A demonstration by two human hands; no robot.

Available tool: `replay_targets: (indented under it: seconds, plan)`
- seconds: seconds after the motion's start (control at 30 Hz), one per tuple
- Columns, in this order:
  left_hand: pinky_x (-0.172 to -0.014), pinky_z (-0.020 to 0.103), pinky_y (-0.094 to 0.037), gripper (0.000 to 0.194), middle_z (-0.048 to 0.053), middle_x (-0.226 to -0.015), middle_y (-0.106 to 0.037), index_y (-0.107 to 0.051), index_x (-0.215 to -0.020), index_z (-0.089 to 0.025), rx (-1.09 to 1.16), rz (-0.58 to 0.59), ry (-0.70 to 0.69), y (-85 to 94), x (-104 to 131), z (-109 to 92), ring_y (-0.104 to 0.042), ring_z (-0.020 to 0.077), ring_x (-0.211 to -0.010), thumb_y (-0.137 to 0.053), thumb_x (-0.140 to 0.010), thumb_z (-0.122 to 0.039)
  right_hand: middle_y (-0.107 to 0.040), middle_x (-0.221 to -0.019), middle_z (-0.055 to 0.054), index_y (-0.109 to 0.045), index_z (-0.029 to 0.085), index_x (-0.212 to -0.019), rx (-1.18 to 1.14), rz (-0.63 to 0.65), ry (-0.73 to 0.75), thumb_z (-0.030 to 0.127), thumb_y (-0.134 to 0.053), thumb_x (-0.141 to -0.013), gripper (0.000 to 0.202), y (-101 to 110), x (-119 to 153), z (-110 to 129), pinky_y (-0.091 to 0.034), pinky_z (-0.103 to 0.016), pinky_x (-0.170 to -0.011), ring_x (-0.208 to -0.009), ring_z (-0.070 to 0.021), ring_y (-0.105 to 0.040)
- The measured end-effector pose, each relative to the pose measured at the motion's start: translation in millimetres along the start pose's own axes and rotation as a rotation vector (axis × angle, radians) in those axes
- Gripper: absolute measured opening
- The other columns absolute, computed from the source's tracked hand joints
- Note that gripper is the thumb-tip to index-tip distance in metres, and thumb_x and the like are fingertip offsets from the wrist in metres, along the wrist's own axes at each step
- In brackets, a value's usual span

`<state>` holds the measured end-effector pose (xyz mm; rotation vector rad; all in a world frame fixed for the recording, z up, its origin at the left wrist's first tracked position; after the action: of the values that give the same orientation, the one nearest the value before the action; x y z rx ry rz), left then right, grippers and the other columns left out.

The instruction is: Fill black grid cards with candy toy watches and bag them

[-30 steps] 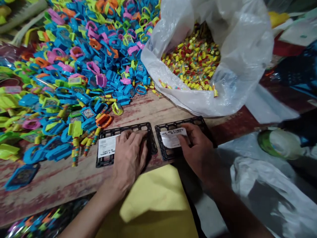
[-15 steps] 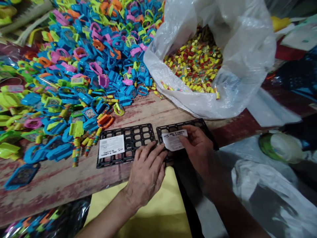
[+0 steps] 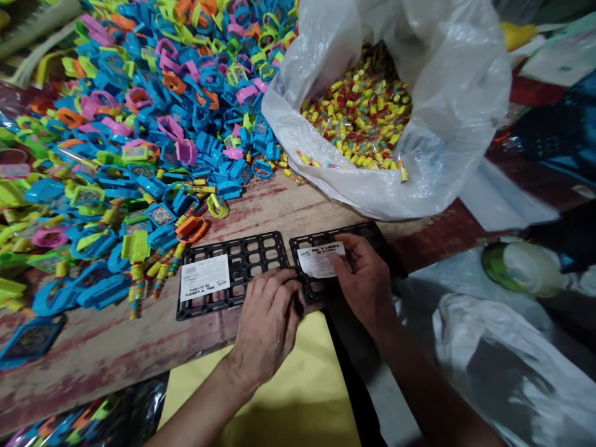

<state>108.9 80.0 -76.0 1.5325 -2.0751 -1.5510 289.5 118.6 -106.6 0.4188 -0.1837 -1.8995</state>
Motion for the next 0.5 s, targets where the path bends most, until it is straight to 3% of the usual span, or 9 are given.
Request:
replay_targets:
  seconds: [0.5]
  plan:
    - [-0.098, 0.04, -0.044, 0.032, 0.011, -0.115, -0.056, -0.047, -0.111, -0.016, 0.071, 0.009, 0.009, -2.2, 0.8, 8.3, -0.05, 0.0234, -0.111, -0.042, -0.085, 0.001, -0.07, -0.097, -0.009, -0.061, 0.018, -0.109, 0.132, -0.062, 0.032, 0.03, -0.06, -0.083, 0.028, -3.0, 1.4, 4.8, -0.055, -0.039, -0.081, -0.086, -0.0228, -0.068]
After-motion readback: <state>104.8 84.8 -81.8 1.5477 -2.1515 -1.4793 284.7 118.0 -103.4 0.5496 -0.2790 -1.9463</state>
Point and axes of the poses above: each hand's wrist, its own x-axis away from the middle knuckle, its own y-axis out of the back of the hand, z = x × y, the point moved 7 cm from there along -x, towards the middle knuckle
